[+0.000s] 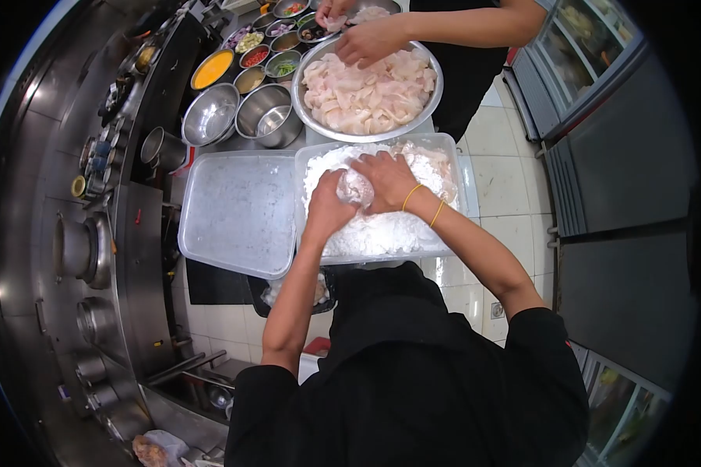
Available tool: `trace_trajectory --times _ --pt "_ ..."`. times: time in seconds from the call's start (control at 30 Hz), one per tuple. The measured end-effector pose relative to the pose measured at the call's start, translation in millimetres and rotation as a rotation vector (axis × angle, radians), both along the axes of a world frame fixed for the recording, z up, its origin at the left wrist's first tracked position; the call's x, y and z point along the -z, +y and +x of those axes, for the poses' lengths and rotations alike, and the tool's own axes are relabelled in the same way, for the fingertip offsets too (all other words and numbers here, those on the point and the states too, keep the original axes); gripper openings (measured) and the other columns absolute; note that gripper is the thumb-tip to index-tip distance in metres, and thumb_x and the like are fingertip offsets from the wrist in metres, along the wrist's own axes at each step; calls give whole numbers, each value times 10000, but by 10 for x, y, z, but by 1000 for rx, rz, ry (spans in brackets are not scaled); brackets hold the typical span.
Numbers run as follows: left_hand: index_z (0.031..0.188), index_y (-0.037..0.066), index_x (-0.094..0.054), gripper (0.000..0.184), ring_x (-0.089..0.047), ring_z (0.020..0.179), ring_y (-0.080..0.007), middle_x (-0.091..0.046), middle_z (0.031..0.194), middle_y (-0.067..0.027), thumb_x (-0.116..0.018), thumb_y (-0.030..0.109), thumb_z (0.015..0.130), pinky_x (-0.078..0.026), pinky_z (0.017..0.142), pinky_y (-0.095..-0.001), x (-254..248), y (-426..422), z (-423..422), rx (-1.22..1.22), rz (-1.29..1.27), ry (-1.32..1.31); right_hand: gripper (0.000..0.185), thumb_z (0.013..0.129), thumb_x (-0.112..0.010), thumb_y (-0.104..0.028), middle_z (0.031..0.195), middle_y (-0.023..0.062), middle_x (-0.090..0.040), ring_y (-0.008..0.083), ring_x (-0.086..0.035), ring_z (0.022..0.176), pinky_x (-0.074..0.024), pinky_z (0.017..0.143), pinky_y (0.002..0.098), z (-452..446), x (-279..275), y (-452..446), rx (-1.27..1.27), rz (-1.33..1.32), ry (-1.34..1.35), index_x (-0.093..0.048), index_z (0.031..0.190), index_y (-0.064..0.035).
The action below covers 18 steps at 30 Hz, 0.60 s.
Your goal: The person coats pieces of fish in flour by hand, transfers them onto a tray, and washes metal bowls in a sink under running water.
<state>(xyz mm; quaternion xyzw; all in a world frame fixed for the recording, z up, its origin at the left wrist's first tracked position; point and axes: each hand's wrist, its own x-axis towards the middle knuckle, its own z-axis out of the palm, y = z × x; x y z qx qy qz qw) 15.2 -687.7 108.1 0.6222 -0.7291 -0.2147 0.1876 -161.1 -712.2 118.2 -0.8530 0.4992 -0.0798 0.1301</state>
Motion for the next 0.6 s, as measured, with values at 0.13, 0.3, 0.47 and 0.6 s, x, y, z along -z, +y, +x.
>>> trace_trajectory --times 0.13,0.3,0.47,0.6 --pt "1294 36 -523 732 -493 1222 -415 -529 1289 -284 -803 205 639 -402 1016 -484 37 -36 -77 -45 66 -59 901 559 -850 -362 1137 48 -613 293 -548 1114 -441 854 535 119 69 -40 11 1 14 -473 1364 -207" --pt "1131 7 -608 484 -662 945 -338 -686 1015 -206 -727 118 675 -508 836 -372 -90 -197 54 -54 25 308 666 620 -764 -217 1039 101 -666 326 -630 980 -481 806 484 33 -2 -148 -10 -18 -154 -577 1255 -152" --pt "1195 26 -577 506 -614 1065 -394 -655 1096 -243 -658 172 718 -478 917 -417 -276 -120 114 -139 161 336 639 622 -715 -169 1061 153 -664 345 -630 1003 -492 846 463 -39 -394 -129 23 140 -27 -590 1247 -132" --pt "1337 17 -484 709 -473 1227 -456 -525 1298 -277 -695 204 687 -413 1011 -458 78 -34 19 -5 78 71 866 600 -781 -290 1278 117 -559 334 -535 1158 -448 924 495 61 -234 -45 -34 154 136 -448 1389 -163"
